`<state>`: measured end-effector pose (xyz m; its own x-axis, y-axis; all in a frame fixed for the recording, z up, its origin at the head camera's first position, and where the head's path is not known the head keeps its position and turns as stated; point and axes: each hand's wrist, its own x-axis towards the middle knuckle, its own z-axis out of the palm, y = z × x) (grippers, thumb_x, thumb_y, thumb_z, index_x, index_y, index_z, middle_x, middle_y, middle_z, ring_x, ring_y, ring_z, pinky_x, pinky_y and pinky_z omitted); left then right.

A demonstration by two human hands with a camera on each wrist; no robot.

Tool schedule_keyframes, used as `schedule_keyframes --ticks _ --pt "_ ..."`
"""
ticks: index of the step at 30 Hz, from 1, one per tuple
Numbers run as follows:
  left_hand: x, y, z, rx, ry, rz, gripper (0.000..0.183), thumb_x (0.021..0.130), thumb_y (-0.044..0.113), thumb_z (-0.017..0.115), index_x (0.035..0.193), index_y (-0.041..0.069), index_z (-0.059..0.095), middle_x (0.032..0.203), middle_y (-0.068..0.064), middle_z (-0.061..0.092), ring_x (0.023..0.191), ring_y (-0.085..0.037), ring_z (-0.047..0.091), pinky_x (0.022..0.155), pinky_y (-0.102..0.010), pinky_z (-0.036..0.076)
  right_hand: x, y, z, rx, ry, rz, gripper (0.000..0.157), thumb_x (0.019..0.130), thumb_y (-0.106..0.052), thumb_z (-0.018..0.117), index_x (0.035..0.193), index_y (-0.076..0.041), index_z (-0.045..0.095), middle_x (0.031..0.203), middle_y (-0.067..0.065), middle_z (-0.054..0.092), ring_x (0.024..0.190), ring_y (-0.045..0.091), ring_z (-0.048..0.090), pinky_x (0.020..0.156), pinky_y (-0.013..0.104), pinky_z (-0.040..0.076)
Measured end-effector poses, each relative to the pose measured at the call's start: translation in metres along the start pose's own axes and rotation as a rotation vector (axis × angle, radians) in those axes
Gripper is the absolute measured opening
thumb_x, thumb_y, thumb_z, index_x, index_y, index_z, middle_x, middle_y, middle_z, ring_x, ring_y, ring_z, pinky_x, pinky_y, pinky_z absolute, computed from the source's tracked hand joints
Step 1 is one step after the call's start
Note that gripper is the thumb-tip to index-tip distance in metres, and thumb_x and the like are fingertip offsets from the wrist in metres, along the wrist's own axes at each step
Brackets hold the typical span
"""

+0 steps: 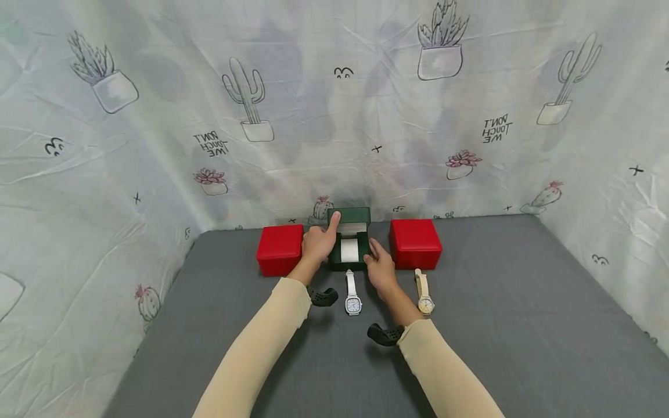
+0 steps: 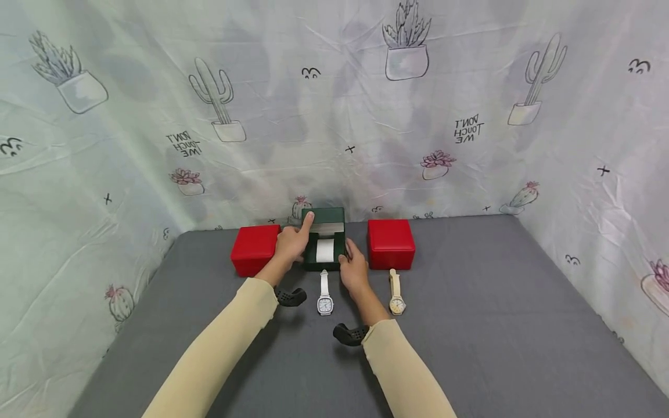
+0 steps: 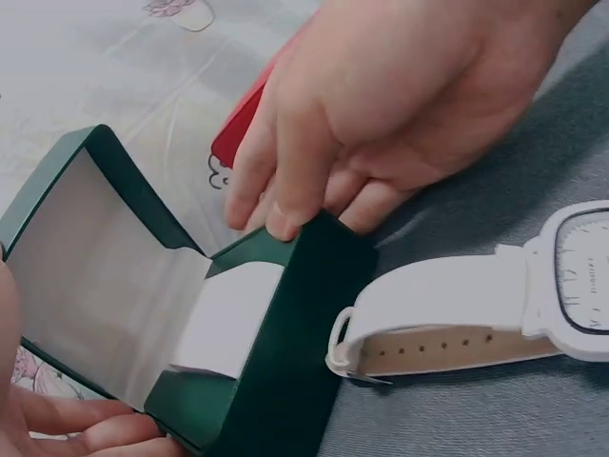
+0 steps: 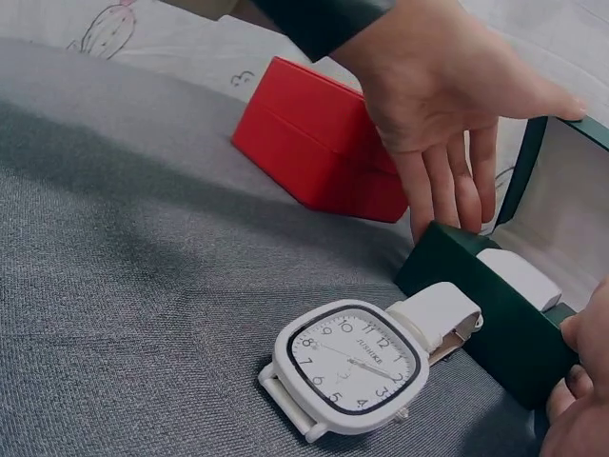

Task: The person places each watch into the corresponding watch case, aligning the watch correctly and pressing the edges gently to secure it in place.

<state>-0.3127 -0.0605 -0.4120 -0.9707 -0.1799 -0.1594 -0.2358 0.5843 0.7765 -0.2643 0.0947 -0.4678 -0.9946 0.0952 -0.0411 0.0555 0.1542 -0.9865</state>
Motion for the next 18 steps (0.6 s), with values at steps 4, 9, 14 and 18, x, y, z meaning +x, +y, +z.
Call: schedule_keyframes --ticks 4,9,14,18 --pt "-0.001 0.0032 0.0 0.042 -0.03 0.045 0.088 0.085 0.082 0.029 0.091 0.002 0.065 0.087 -0.016 0.063 0.061 -0.028 0.062 0.052 -0.034 0.051 0.0008 0.0036 -0.0005 0.005 0.012 -0.009 0.054 0.098 -0.002 0.049 0.15 -0.004 0.033 0.153 0.015 0.039 0.142 0.028 0.036 0.114 0.043 0.034" --pt "-0.0041 0.0017 -0.0045 0.085 -0.15 0.129 0.081 0.087 0.077 0.038 0.114 0.005 0.065 0.106 -0.015 0.066 0.071 -0.028 0.064 0.062 -0.036 0.051 0.0008 0.0026 0.0 -0.003 0.038 -0.027 0.054 0.098 -0.001 0.049 0.149 -0.003 0.034 0.152 0.016 0.04 0.141 0.029 0.038 0.113 0.044 0.035" --pt "-0.0056 -0.0045 -0.0077 0.006 -0.203 0.06 0.072 0.09 0.062 0.051 0.137 0.008 0.051 0.133 -0.013 0.057 0.091 -0.028 0.068 0.074 -0.038 0.058 -0.0005 0.0024 0.0006 -0.003 0.044 -0.029 0.054 0.097 0.0 0.05 0.148 -0.002 0.035 0.15 0.017 0.041 0.14 0.03 0.04 0.113 0.044 0.035" --pt "-0.0046 -0.0062 -0.0064 -0.084 -0.181 0.038 0.072 0.092 0.06 0.049 0.141 0.008 0.048 0.14 -0.013 0.052 0.112 -0.029 0.061 0.075 -0.04 0.059 0.0003 0.0056 -0.0021 0.0 0.03 -0.031 0.054 0.097 0.0 0.05 0.148 -0.002 0.035 0.15 0.017 0.041 0.14 0.03 0.039 0.114 0.043 0.035"
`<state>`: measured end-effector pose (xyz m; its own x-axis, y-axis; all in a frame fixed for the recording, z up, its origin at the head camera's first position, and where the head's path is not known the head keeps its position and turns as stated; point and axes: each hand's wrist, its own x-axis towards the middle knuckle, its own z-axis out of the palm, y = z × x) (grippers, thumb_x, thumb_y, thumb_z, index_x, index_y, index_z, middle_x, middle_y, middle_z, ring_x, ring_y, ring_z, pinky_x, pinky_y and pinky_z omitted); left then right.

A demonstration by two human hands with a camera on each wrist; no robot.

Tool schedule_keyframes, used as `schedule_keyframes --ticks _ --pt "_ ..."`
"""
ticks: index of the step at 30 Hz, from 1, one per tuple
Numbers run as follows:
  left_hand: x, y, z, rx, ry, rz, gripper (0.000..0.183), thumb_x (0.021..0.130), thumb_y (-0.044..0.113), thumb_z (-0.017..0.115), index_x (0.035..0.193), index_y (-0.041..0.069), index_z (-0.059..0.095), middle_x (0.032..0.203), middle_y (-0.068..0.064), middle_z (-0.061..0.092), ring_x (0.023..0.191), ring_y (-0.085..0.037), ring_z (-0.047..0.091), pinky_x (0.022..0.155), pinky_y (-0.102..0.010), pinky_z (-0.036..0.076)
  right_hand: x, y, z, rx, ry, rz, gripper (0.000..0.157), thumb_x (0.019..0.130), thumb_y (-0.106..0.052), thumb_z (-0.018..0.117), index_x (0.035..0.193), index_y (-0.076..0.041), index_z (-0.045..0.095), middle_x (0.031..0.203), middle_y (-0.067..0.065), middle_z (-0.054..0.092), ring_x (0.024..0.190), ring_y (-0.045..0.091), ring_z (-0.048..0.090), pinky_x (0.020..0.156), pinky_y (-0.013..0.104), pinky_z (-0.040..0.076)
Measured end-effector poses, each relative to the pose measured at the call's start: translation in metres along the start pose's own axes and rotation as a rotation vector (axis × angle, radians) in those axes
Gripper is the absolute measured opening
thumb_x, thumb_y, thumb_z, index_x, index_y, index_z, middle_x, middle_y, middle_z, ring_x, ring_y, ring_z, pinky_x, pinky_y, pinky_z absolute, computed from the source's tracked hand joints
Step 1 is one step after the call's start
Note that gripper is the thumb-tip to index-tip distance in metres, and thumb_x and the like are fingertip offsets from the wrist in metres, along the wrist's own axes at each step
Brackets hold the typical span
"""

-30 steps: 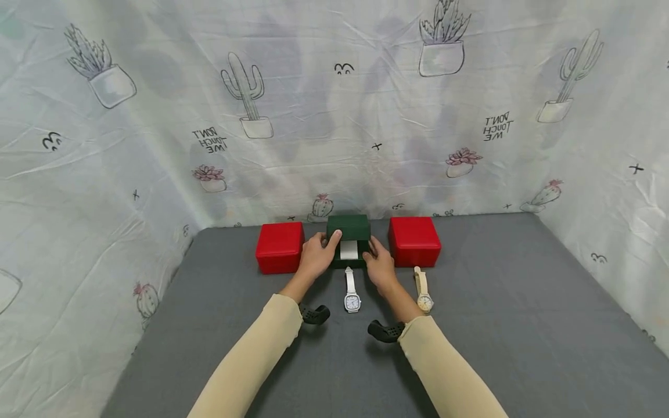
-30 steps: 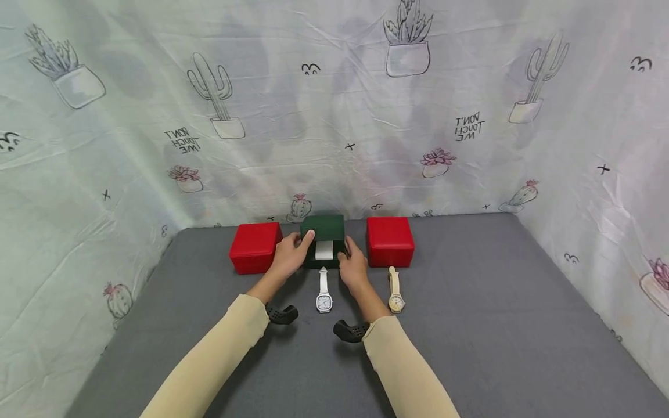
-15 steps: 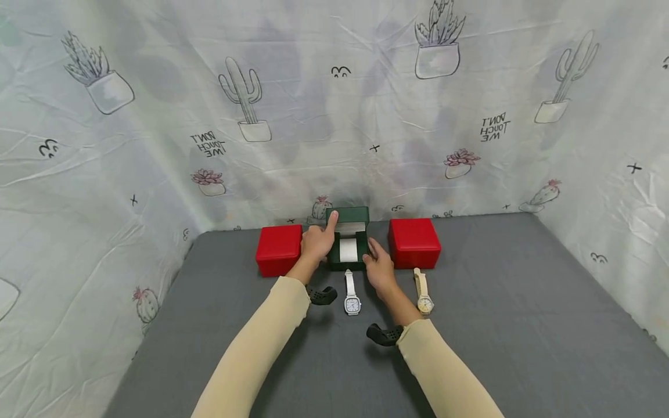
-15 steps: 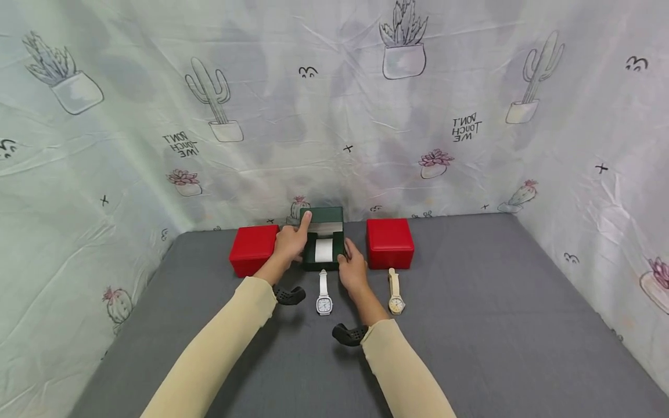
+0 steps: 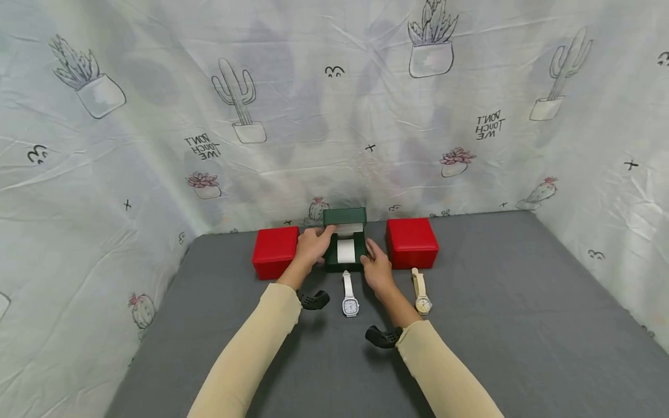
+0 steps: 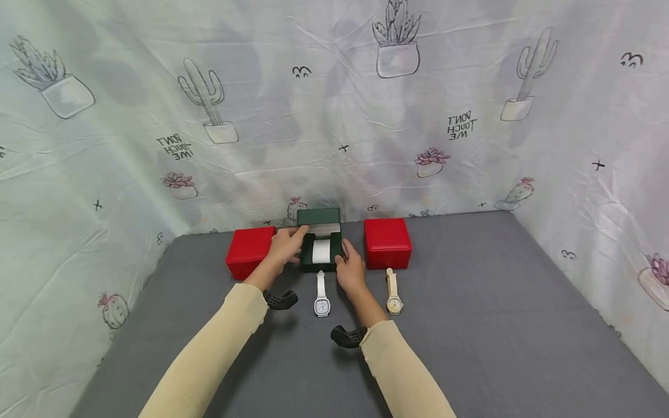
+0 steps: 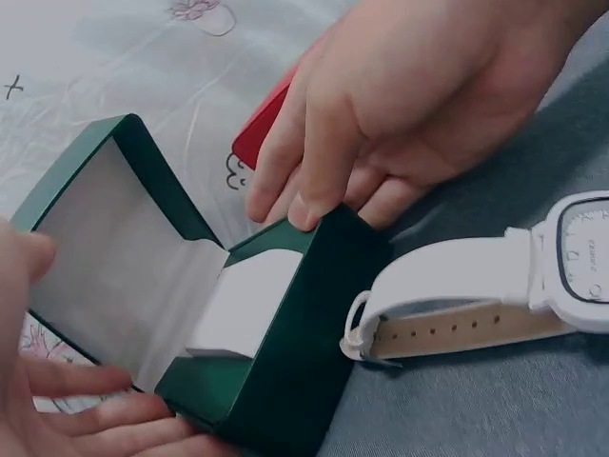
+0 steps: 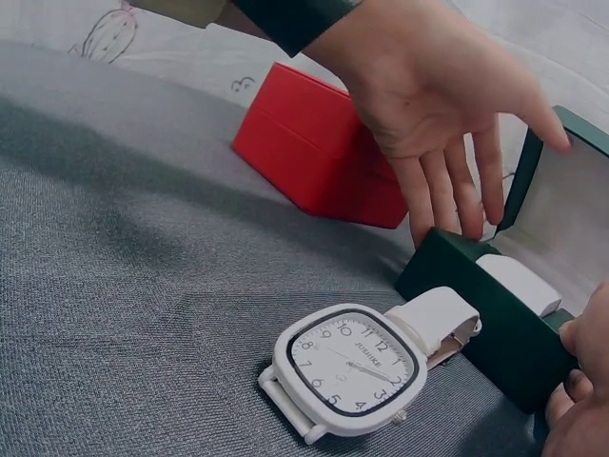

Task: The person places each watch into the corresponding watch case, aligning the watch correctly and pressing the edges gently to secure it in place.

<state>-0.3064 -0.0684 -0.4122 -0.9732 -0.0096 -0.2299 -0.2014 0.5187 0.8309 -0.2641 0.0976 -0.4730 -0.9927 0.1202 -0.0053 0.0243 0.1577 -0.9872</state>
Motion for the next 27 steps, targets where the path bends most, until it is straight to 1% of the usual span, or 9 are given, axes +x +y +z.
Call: schedule_keyframes --ticks 4,6,8,13,15,18,21,23,27 --pt "-0.001 -0.004 -0.003 -0.105 -0.059 0.035 0.074 0.091 0.063 0.048 0.144 0.011 0.044 0.142 -0.012 0.049 0.122 -0.033 0.056 0.082 -0.045 0.058 0.0 0.0 0.0 0.002 0.005 0.0 0.054 0.097 0.0 0.05 0.148 -0.002 0.035 0.151 0.017 0.04 0.141 0.03 0.037 0.114 0.044 0.034" --pt "-0.002 -0.006 -0.003 -0.121 -0.079 0.043 0.077 0.09 0.067 0.046 0.144 0.012 0.043 0.142 -0.012 0.049 0.123 -0.033 0.056 0.084 -0.046 0.057 0.0 -0.001 -0.001 0.003 0.012 0.002 0.054 0.097 0.001 0.05 0.148 -0.002 0.035 0.151 0.016 0.04 0.142 0.029 0.037 0.114 0.043 0.034" --pt "-0.002 -0.006 -0.003 -0.104 -0.07 0.044 0.08 0.089 0.071 0.042 0.143 0.012 0.044 0.14 -0.012 0.05 0.123 -0.033 0.056 0.081 -0.044 0.058 0.0 -0.001 -0.001 0.006 0.007 0.005 0.054 0.097 0.001 0.05 0.148 -0.003 0.035 0.151 0.016 0.04 0.142 0.029 0.037 0.114 0.043 0.034" --pt "0.004 0.0 -0.004 -0.015 0.022 0.015 0.085 0.088 0.076 0.034 0.136 0.007 0.051 0.127 -0.015 0.057 0.108 -0.032 0.061 0.065 -0.038 0.06 -0.002 -0.002 0.002 0.006 -0.012 0.007 0.053 0.097 0.0 0.05 0.148 -0.003 0.035 0.151 0.017 0.041 0.141 0.028 0.038 0.114 0.042 0.034" --pt "0.006 0.002 -0.005 0.002 0.042 0.005 0.079 0.09 0.072 0.037 0.131 0.006 0.055 0.121 -0.015 0.059 0.1 -0.031 0.064 0.063 -0.037 0.06 -0.002 -0.001 0.003 0.006 -0.015 0.002 0.053 0.097 0.0 0.05 0.148 -0.003 0.035 0.151 0.016 0.04 0.142 0.028 0.037 0.114 0.043 0.033" --pt "0.007 0.004 -0.005 0.062 0.019 0.013 0.065 0.093 0.061 0.046 0.127 0.007 0.058 0.12 -0.013 0.06 0.094 -0.029 0.066 0.066 -0.036 0.06 -0.002 -0.002 0.004 -0.009 -0.003 -0.001 0.053 0.097 -0.001 0.05 0.148 -0.004 0.036 0.152 0.015 0.04 0.141 0.027 0.038 0.114 0.042 0.034" --pt "0.005 0.004 -0.004 0.186 -0.026 0.076 0.053 0.092 0.05 0.056 0.125 0.008 0.059 0.12 -0.012 0.063 0.095 -0.027 0.066 0.075 -0.037 0.059 -0.002 -0.003 0.004 -0.042 0.009 -0.012 0.053 0.097 -0.001 0.05 0.148 -0.004 0.035 0.152 0.014 0.04 0.141 0.027 0.038 0.114 0.043 0.034" --pt "0.004 0.003 -0.003 0.281 -0.045 0.161 0.049 0.091 0.042 0.061 0.126 0.007 0.06 0.122 -0.013 0.064 0.103 -0.028 0.065 0.084 -0.04 0.056 -0.002 -0.003 0.004 -0.051 0.014 -0.013 0.053 0.097 -0.001 0.05 0.148 -0.003 0.035 0.152 0.013 0.04 0.141 0.027 0.038 0.115 0.042 0.034" --pt "0.001 0.005 0.0 0.482 -0.085 0.328 0.05 0.087 0.029 0.071 0.13 0.007 0.059 0.131 -0.013 0.06 0.121 -0.03 0.056 0.1 -0.046 0.048 0.001 -0.003 0.004 -0.009 0.005 -0.014 0.054 0.097 0.002 0.05 0.148 -0.001 0.034 0.152 0.015 0.039 0.142 0.028 0.037 0.116 0.041 0.032"
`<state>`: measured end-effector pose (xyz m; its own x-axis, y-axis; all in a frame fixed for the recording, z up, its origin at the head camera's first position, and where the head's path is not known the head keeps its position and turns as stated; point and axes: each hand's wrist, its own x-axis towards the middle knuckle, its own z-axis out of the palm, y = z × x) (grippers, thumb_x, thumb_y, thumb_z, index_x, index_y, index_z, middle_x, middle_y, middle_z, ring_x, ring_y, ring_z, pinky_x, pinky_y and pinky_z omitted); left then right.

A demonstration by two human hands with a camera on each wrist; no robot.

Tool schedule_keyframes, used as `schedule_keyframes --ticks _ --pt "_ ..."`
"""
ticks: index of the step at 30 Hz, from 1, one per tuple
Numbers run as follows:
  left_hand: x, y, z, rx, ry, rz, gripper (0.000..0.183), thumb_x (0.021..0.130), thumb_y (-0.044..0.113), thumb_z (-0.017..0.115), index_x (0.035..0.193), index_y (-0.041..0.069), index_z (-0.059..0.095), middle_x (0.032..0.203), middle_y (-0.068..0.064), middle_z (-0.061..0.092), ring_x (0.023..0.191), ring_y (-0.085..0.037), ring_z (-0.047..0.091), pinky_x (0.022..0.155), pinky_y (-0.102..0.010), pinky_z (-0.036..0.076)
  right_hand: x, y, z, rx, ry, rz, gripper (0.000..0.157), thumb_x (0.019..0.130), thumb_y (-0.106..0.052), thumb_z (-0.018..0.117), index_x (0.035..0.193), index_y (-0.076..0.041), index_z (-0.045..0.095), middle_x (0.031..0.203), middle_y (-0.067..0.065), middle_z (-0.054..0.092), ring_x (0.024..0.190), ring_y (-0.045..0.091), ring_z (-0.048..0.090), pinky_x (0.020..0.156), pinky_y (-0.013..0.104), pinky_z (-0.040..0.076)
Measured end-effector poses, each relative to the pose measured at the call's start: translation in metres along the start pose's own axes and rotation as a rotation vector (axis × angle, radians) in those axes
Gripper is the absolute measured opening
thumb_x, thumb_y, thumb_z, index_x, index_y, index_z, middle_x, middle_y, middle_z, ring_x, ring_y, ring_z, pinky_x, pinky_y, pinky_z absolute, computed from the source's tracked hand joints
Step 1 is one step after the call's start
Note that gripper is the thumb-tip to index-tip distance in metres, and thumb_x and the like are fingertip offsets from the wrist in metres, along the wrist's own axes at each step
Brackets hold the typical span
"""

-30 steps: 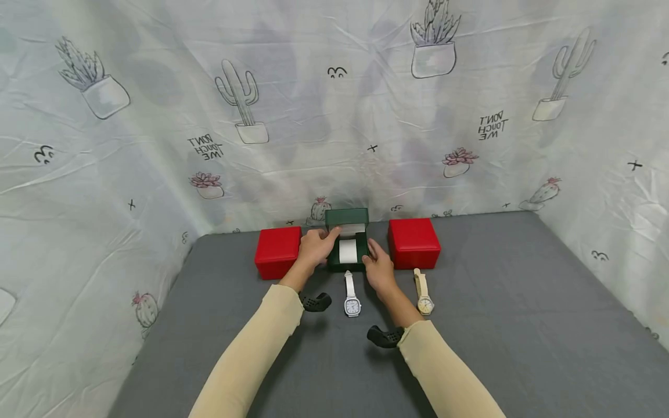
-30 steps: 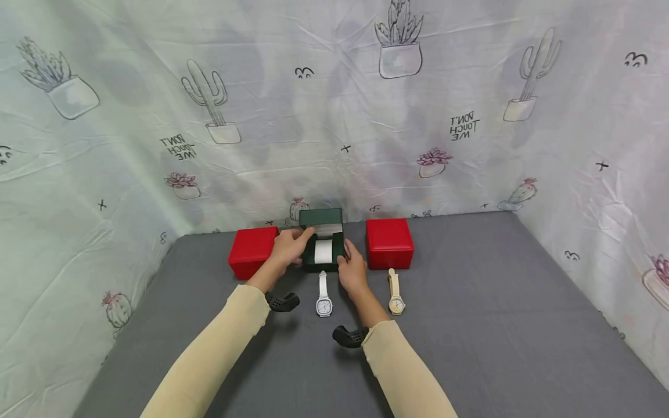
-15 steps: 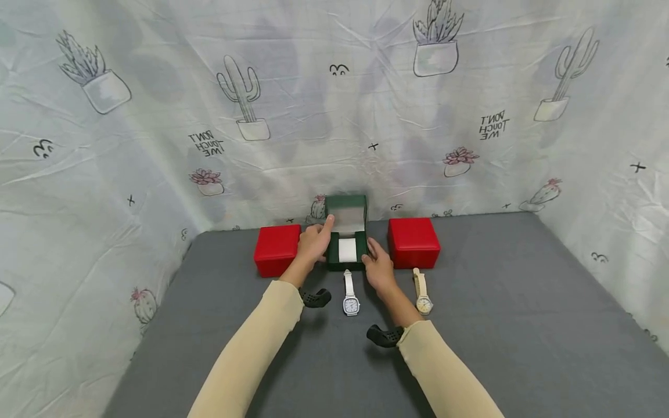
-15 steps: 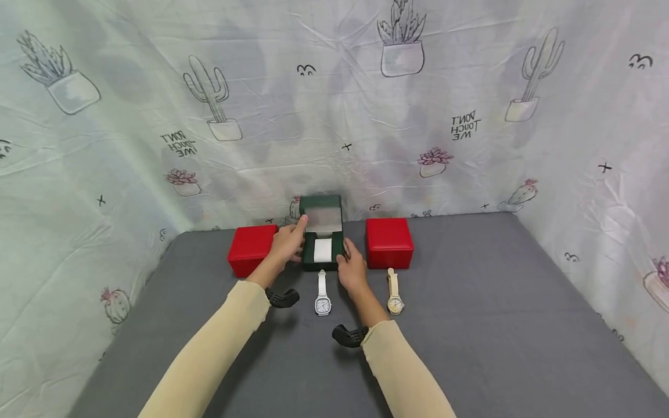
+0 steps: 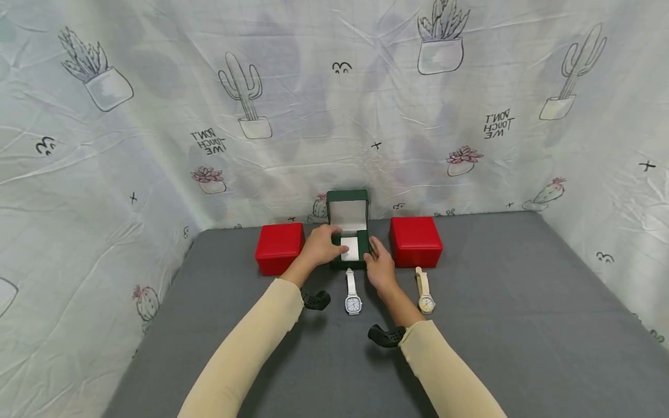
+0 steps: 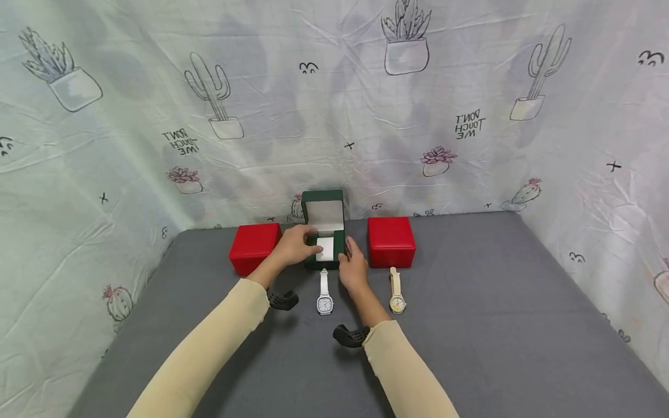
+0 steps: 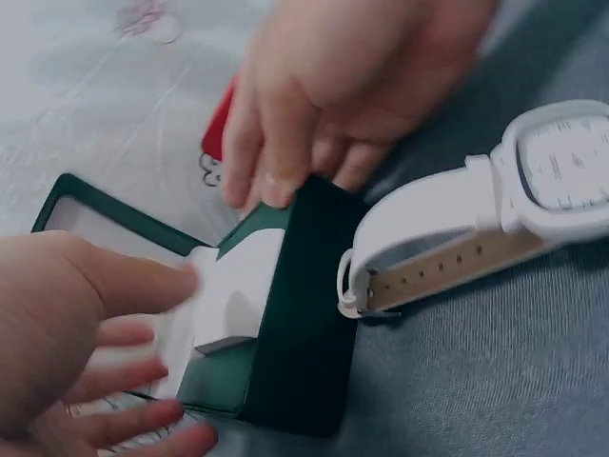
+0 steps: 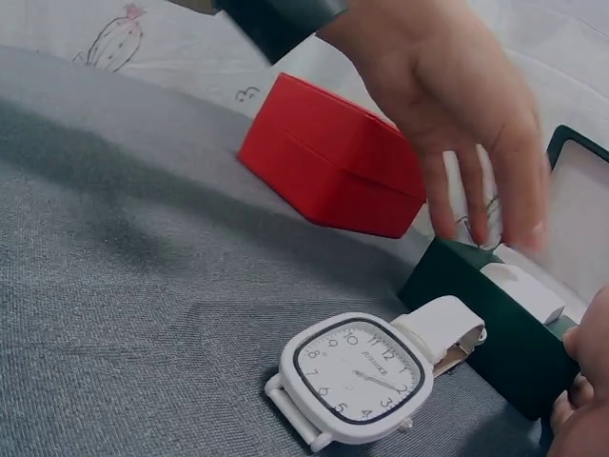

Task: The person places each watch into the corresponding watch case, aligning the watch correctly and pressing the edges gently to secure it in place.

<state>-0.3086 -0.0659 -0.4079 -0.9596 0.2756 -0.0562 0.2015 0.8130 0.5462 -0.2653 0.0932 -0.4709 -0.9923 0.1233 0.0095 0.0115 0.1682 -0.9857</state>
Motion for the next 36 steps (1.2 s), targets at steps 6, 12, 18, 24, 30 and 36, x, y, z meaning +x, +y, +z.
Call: schedule_keyframes --ticks 6,12,18,24,30,36 --pt "0.006 0.004 0.002 0.159 -0.118 0.083 0.06 0.08 0.022 0.078 0.136 0.016 0.057 0.138 -0.008 0.057 0.124 -0.028 0.055 0.102 -0.045 0.047 -0.001 0.0 0.001 0.062 -0.017 0.021 0.055 0.096 0.003 0.049 0.148 0.0 0.032 0.153 0.017 0.037 0.143 0.029 0.035 0.116 0.042 0.031" --pt "0.013 0.007 -0.004 0.226 -0.24 0.037 0.062 0.081 0.03 0.078 0.138 0.022 0.055 0.143 -0.007 0.053 0.131 -0.028 0.045 0.105 -0.047 0.044 -0.003 0.0 0.002 0.067 -0.021 0.031 0.054 0.097 0.002 0.05 0.148 0.0 0.033 0.153 0.017 0.038 0.142 0.029 0.036 0.115 0.042 0.032" --pt "0.016 0.01 -0.006 0.261 -0.263 0.045 0.063 0.081 0.03 0.077 0.14 0.023 0.053 0.142 -0.005 0.054 0.13 -0.028 0.039 0.103 -0.047 0.043 -0.002 0.0 0.001 0.063 -0.017 0.016 0.054 0.096 0.002 0.05 0.148 0.0 0.034 0.152 0.017 0.039 0.142 0.03 0.037 0.114 0.042 0.033" --pt "0.015 0.003 0.006 0.186 -0.115 0.172 0.066 0.078 0.021 0.081 0.137 0.019 0.051 0.141 -0.009 0.05 0.123 -0.03 0.049 0.104 -0.048 0.043 -0.001 0.001 0.001 0.052 -0.007 0.012 0.054 0.096 0.002 0.05 0.148 0.0 0.034 0.152 0.017 0.039 0.142 0.03 0.037 0.115 0.042 0.033" --pt "0.014 -0.004 0.015 0.064 0.05 0.25 0.065 0.082 0.015 0.076 0.139 0.021 0.044 0.137 -0.009 0.039 0.101 -0.031 0.06 0.089 -0.045 0.054 0.001 0.003 0.001 0.034 -0.003 0.005 0.053 0.096 0.003 0.051 0.147 0.0 0.035 0.152 0.017 0.039 0.141 0.03 0.038 0.114 0.042 0.034" --pt "0.01 -0.005 0.012 -0.14 0.119 0.267 0.066 0.081 0.009 0.076 0.139 0.019 0.047 0.138 -0.014 0.038 0.111 -0.031 0.054 0.088 -0.043 0.055 0.002 0.0 -0.001 0.031 -0.008 0.009 0.053 0.095 0.004 0.051 0.146 0.002 0.036 0.151 0.02 0.04 0.14 0.032 0.039 0.113 0.043 0.035"
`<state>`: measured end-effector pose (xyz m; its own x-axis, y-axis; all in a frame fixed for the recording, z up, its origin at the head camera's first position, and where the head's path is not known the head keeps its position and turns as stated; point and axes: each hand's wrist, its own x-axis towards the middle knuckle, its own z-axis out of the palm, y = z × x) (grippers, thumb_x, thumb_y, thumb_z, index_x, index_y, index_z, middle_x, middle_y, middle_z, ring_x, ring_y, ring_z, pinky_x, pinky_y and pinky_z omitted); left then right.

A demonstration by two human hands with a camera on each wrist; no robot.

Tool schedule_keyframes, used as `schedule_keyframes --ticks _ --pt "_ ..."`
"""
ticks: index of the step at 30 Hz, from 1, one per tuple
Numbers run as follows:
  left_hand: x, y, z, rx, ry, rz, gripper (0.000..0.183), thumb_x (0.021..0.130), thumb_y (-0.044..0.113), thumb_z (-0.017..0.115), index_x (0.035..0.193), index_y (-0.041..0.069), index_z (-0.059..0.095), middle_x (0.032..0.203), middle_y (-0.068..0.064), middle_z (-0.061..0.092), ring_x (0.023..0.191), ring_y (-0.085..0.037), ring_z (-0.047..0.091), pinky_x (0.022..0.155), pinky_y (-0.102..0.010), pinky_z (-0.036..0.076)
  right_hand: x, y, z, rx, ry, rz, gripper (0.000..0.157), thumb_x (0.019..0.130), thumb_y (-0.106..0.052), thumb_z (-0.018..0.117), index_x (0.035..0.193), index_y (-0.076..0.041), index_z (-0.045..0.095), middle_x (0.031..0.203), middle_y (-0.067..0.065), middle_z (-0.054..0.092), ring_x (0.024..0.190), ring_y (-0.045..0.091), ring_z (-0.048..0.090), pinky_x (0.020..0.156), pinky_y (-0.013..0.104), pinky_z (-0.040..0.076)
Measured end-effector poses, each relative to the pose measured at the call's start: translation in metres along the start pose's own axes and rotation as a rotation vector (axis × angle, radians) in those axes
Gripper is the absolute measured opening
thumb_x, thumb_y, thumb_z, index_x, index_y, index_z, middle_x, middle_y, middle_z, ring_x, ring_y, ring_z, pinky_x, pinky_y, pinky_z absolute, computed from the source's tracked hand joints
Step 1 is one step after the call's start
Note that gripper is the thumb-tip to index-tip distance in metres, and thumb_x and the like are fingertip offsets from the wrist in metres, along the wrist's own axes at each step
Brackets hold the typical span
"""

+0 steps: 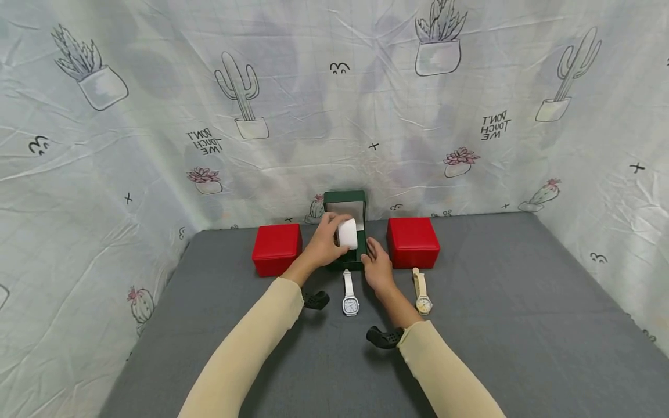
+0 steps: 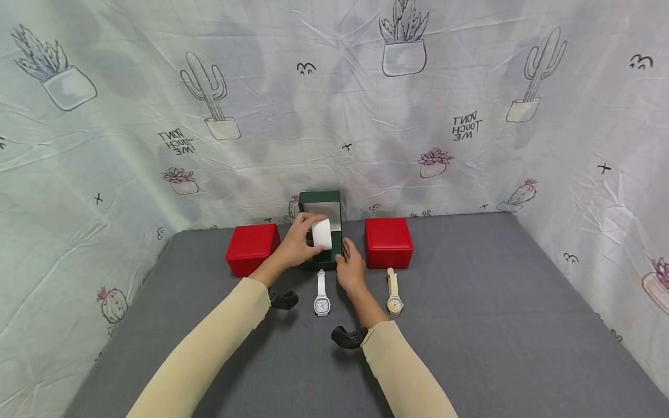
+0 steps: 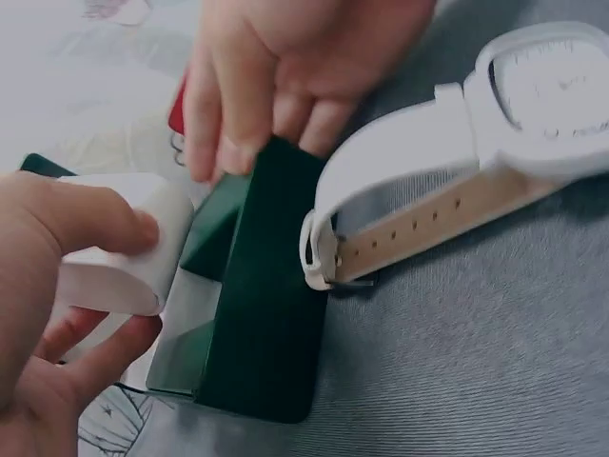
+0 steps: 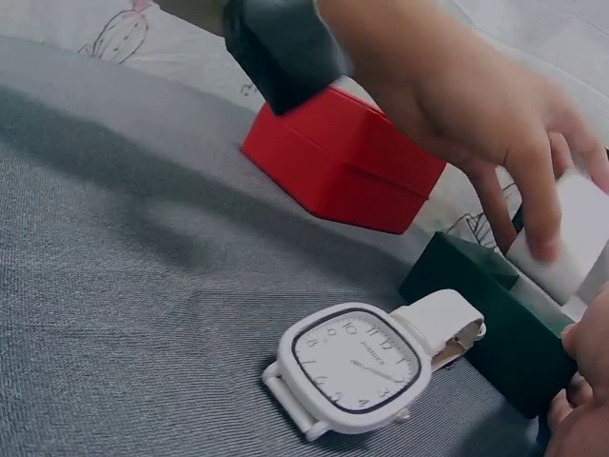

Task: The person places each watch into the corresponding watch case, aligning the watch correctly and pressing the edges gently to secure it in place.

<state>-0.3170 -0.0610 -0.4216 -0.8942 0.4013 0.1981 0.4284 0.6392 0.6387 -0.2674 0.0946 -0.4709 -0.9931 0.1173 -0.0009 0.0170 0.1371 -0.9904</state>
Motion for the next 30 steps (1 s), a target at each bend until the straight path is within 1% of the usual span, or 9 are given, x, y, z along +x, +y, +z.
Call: schedule_keyframes --ticks 4,9,12,15,18,21,25,27,30 --pt "-0.01 0.0 -0.003 -0.115 0.016 -0.041 0.066 0.082 0.012 0.075 0.141 0.019 0.046 0.137 -0.013 0.041 0.114 -0.029 0.051 0.082 -0.038 0.057 0.0 -0.004 -0.005 -0.025 -0.006 0.0 0.053 0.093 0.005 0.055 0.144 0.001 0.04 0.148 0.022 0.044 0.137 0.034 0.043 0.111 0.043 0.038" --pt "-0.027 0.0 -0.003 -0.213 0.013 -0.105 0.066 0.083 0.015 0.074 0.142 0.02 0.044 0.133 -0.012 0.044 0.108 -0.029 0.053 0.078 -0.034 0.057 -0.005 -0.012 -0.012 -0.156 0.004 -0.045 0.051 0.09 -0.002 0.062 0.139 -0.002 0.048 0.14 0.019 0.053 0.129 0.033 0.052 0.106 0.046 0.044" --pt "-0.037 0.0 -0.004 -0.235 0.012 -0.136 0.065 0.083 0.015 0.074 0.141 0.02 0.045 0.133 -0.011 0.045 0.106 -0.028 0.054 0.077 -0.033 0.057 -0.01 -0.015 -0.016 -0.213 0.025 -0.091 0.048 0.089 -0.005 0.064 0.136 -0.003 0.052 0.136 0.017 0.057 0.125 0.033 0.056 0.102 0.046 0.047" --pt "-0.048 -0.001 -0.004 -0.219 0.011 -0.157 0.065 0.083 0.016 0.075 0.141 0.02 0.045 0.133 -0.011 0.046 0.105 -0.027 0.055 0.078 -0.035 0.056 -0.017 -0.018 -0.018 -0.257 0.033 -0.147 0.046 0.089 -0.006 0.065 0.133 -0.003 0.054 0.134 0.017 0.058 0.122 0.033 0.057 0.099 0.045 0.05" --pt "-0.059 -0.001 -0.005 -0.207 0.018 -0.181 0.066 0.082 0.016 0.076 0.14 0.019 0.045 0.134 -0.011 0.047 0.106 -0.029 0.056 0.081 -0.039 0.055 -0.025 -0.019 -0.021 -0.285 0.016 -0.177 0.045 0.089 -0.008 0.066 0.133 -0.003 0.054 0.132 0.017 0.057 0.12 0.033 0.058 0.098 0.046 0.051" --pt "-0.067 -0.002 -0.006 -0.215 0.016 -0.199 0.067 0.081 0.015 0.077 0.14 0.018 0.046 0.134 -0.011 0.047 0.107 -0.031 0.057 0.084 -0.041 0.055 -0.034 -0.02 -0.026 -0.271 -0.004 -0.179 0.045 0.088 -0.009 0.067 0.131 -0.003 0.055 0.127 0.018 0.06 0.114 0.032 0.06 0.095 0.046 0.052" --pt "-0.079 -0.001 -0.007 -0.237 0.012 -0.21 0.067 0.08 0.012 0.078 0.139 0.017 0.047 0.132 -0.011 0.047 0.107 -0.031 0.058 0.081 -0.038 0.058 -0.045 -0.019 -0.032 -0.256 -0.085 -0.173 0.045 0.086 -0.01 0.071 0.129 -0.002 0.056 0.12 0.018 0.064 0.109 0.031 0.063 0.094 0.046 0.052" --pt "-0.086 -0.001 -0.008 -0.245 0.013 -0.213 0.067 0.079 0.011 0.078 0.139 0.017 0.047 0.13 -0.01 0.048 0.105 -0.03 0.058 0.078 -0.036 0.059 -0.049 -0.018 -0.034 -0.294 -0.145 -0.185 0.047 0.086 -0.013 0.072 0.129 -0.003 0.057 0.118 0.016 0.065 0.109 0.03 0.063 0.094 0.046 0.052" --pt "-0.095 -0.002 -0.009 -0.257 0.01 -0.22 0.068 0.079 0.008 0.078 0.138 0.016 0.047 0.129 -0.01 0.048 0.104 -0.029 0.058 0.077 -0.035 0.059 -0.051 -0.016 -0.037 -0.377 -0.256 -0.203 0.053 0.083 -0.018 0.076 0.131 -0.007 0.056 0.123 0.013 0.064 0.114 0.029 0.061 0.097 0.047 0.05"
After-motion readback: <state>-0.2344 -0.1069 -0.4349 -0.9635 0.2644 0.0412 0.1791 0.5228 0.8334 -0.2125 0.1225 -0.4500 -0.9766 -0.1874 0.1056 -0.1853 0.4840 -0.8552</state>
